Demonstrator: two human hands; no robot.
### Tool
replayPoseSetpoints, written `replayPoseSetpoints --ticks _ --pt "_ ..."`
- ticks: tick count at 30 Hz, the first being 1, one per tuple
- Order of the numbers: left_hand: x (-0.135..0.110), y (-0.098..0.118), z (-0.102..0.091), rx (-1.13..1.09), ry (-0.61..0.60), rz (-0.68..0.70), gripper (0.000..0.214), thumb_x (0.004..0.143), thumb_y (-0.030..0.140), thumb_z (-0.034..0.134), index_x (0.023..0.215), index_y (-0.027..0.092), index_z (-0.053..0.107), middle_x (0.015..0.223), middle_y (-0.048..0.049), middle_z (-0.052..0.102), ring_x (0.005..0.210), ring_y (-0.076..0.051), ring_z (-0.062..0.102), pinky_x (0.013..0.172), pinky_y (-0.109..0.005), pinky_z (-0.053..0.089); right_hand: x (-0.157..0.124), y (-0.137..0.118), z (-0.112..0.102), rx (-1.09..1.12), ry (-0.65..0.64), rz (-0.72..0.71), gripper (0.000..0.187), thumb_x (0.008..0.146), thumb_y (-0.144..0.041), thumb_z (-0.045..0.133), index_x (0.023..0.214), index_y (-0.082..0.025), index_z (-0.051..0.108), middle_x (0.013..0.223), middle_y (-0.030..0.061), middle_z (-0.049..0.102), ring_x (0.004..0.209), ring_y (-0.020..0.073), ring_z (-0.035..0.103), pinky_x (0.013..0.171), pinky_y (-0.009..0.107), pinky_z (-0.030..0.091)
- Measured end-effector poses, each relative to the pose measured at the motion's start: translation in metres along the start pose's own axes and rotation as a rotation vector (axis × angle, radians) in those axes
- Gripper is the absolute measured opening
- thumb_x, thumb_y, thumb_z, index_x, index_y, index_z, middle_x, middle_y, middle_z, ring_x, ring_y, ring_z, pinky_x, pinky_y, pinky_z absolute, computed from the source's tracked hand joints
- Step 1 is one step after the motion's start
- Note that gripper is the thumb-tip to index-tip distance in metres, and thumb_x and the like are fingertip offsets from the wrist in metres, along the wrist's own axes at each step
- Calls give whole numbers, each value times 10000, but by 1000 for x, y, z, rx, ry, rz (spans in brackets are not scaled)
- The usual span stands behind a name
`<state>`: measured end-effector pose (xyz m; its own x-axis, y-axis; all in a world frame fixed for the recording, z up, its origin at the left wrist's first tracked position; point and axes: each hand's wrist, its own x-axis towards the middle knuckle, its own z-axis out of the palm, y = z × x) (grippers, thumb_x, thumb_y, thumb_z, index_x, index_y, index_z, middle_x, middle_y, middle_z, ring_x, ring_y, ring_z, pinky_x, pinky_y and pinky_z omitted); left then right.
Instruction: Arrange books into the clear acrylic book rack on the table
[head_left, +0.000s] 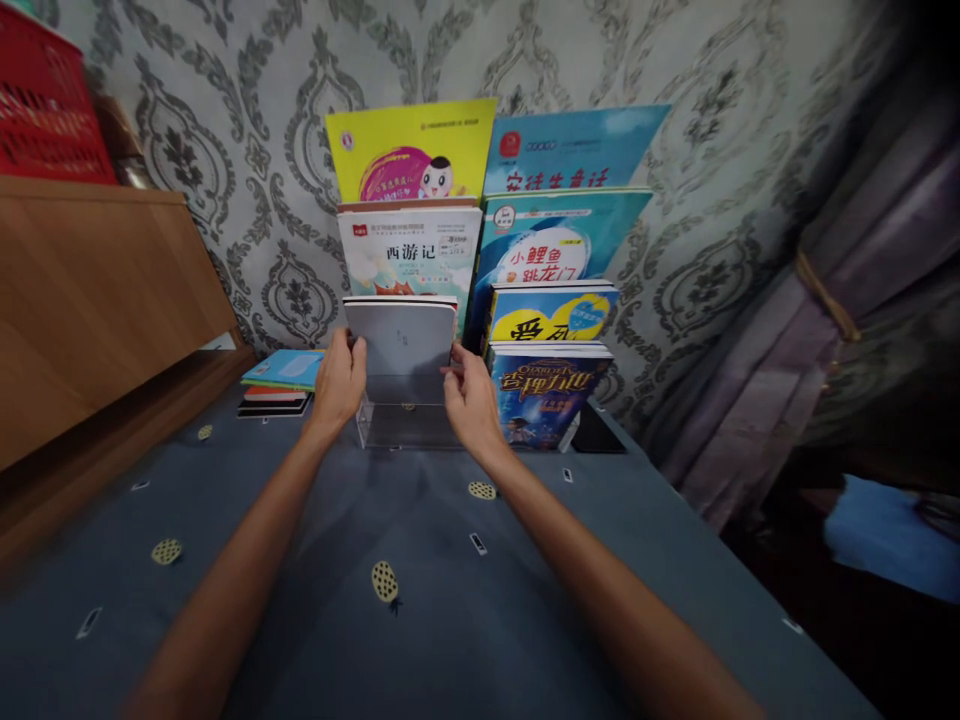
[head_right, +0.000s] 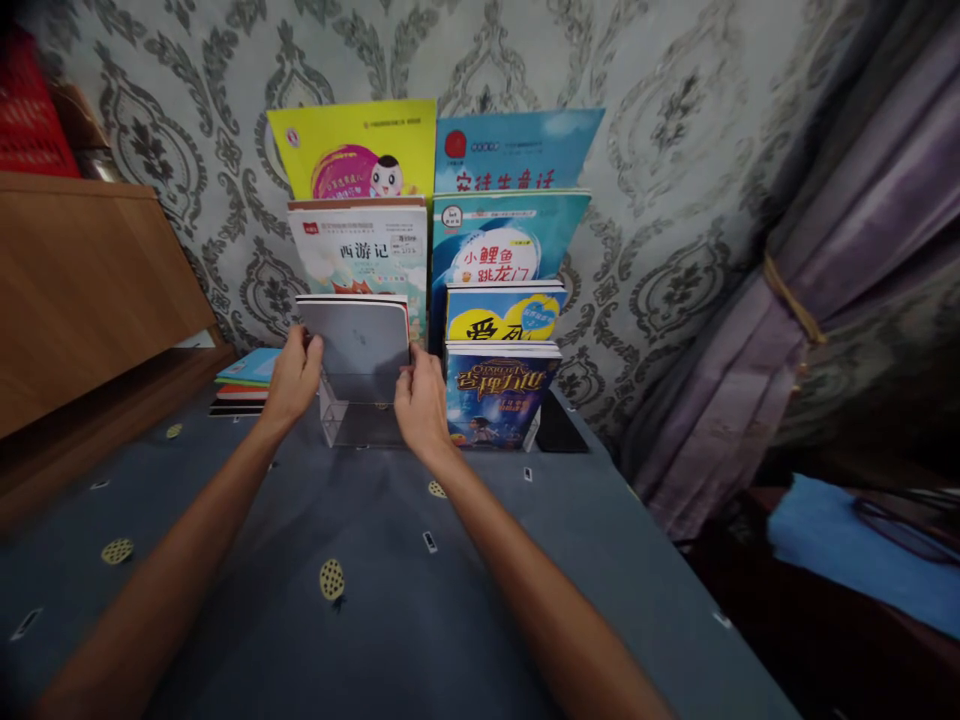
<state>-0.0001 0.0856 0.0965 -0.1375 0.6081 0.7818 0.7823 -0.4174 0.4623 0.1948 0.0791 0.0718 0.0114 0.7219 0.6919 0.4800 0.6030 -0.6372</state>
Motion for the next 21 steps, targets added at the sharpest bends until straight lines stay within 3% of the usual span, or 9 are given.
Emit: replayPoseSetpoints --ticks 3,6,8,11,13,15,19,21 --pt "1 -9 -11 34 -1 12 327 1008 374 341 1194 168 514 1080 -123 666 1026 -244 639 926 -406 493 -8 -3 -1 14 22 -32 491 891 -119 387 1374 -160 466 1134 144 606 999 234 642 908 456 528" --pt "2 -37 -28 141 -4 -48 388 1006 371 307 1229 136 521 1097 -140 670 1039 -254 639 936 -410 490 -30 -9 -4 55 -14 -82 500 922 -133 381 1421 -160 411 1123 133 576 978 219 642 912 454 541" --pt "1 -65 -38 273 -51 -111 374 989 321 308 1188 122 554 1117 -156 667 1073 -270 629 953 -417 483 -52 -13 -7 79 -116 -124 507 934 -131 381 1439 -177 392 1129 126 565 983 210 639 902 429 559" --pt "-7 -105 -44 554 -249 -214 387 940 294 398 1215 76 560 1198 -203 646 1166 -314 593 1010 -445 456 -89 -15 -12 69 -334 -170 530 935 -99 376 1448 -231 393 1283 137 518 1061 203 628 956 418 552" --pt "-14 -125 -39 699 -388 -239 457 935 319 430 1278 35 532 1276 -241 608 1243 -344 547 1037 -455 438 -111 -13 -15 43 -469 -183 518 950 -104 373 1449 -240 399 1340 143 495 1157 220 598 1010 434 530" --pt "-20 -137 -31 743 -442 -240 515 920 340 477 1324 22 507 1358 -258 560 1315 -371 486 1064 -481 413 -127 -9 -17 27 -548 -160 499 959 -107 368 1437 -244 417 1354 139 496 1221 227 568 1033 430 521" --pt "-20 -148 -11 806 -512 -234 597 918 383 510 1405 45 445 1517 -243 424 1438 -380 335 1120 -542 340 -139 -2 -17 15 -627 -97 447 952 -106 396 1372 -223 493 1327 138 523 1209 229 581 1031 413 527" --pt "-17 -152 -4 842 -555 -229 589 936 401 487 1409 54 443 1519 -239 426 1442 -373 335 1117 -557 337 -139 -2 -17 16 -637 -90 427 949 -100 398 1345 -207 517 1303 142 539 1185 229 596 1021 413 533"
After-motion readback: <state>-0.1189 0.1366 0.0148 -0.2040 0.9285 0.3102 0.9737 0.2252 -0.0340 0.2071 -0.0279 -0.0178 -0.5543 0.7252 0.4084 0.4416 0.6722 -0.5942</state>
